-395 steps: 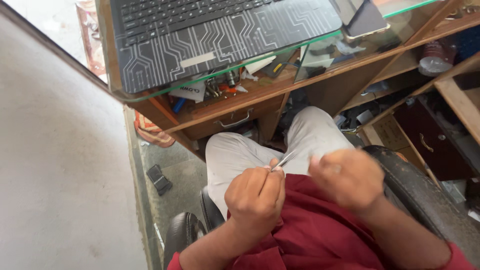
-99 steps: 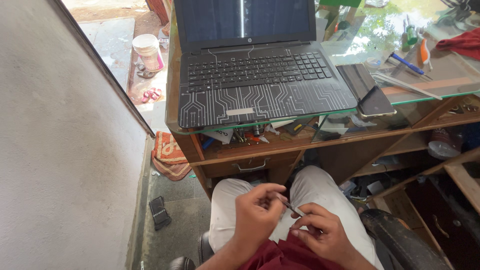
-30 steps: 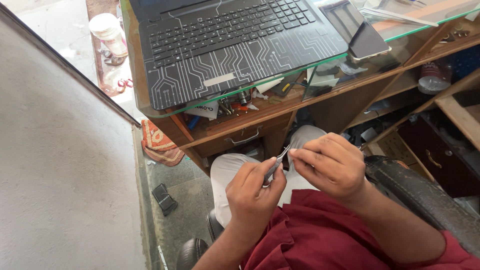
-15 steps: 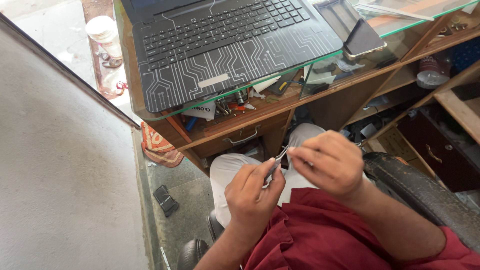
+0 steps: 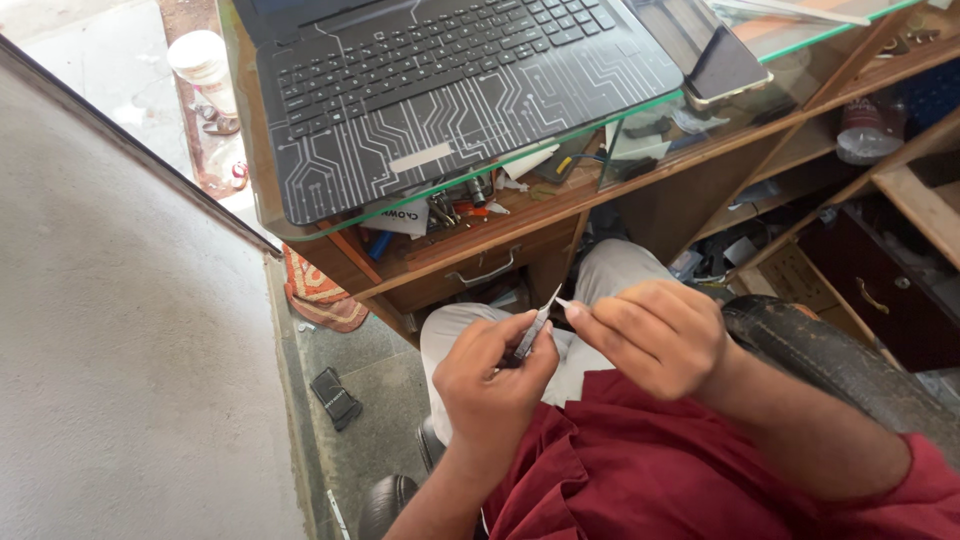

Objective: The person opens a laptop, types on the keyboard, and then uses a small metal tool to manipulate a thin white cable or ribbon. The person also briefly handles a smartphone and a red cloth.

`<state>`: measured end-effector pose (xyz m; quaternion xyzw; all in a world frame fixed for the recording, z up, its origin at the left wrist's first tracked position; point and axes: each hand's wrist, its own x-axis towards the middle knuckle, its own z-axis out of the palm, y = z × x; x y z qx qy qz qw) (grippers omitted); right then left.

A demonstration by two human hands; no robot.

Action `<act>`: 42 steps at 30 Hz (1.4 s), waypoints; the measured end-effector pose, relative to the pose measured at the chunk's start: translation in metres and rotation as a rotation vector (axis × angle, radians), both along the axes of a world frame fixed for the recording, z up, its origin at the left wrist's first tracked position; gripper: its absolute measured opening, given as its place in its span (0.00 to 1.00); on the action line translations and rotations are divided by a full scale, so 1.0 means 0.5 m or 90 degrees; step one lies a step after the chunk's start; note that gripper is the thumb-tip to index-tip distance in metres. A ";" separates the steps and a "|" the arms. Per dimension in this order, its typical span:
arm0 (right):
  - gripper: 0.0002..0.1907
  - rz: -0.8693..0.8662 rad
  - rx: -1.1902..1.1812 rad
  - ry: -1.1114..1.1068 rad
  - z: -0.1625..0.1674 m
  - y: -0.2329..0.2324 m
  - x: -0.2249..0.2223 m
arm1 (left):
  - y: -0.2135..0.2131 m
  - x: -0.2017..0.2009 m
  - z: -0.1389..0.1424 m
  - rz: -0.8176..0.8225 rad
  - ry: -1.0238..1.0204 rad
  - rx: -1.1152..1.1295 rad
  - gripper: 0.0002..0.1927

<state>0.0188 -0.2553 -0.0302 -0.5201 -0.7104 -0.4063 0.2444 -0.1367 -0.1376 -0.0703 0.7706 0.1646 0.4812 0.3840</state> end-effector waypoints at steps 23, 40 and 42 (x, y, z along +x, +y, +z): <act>0.13 0.021 -0.023 0.047 -0.029 -0.007 0.027 | -0.008 0.012 -0.029 0.023 -0.007 0.159 0.12; 0.13 0.034 0.004 0.123 -0.037 -0.019 0.005 | -0.015 -0.001 -0.018 0.024 0.007 0.153 0.12; 0.14 0.034 -0.003 0.124 -0.035 -0.016 0.003 | -0.015 -0.001 -0.018 0.025 0.005 0.167 0.12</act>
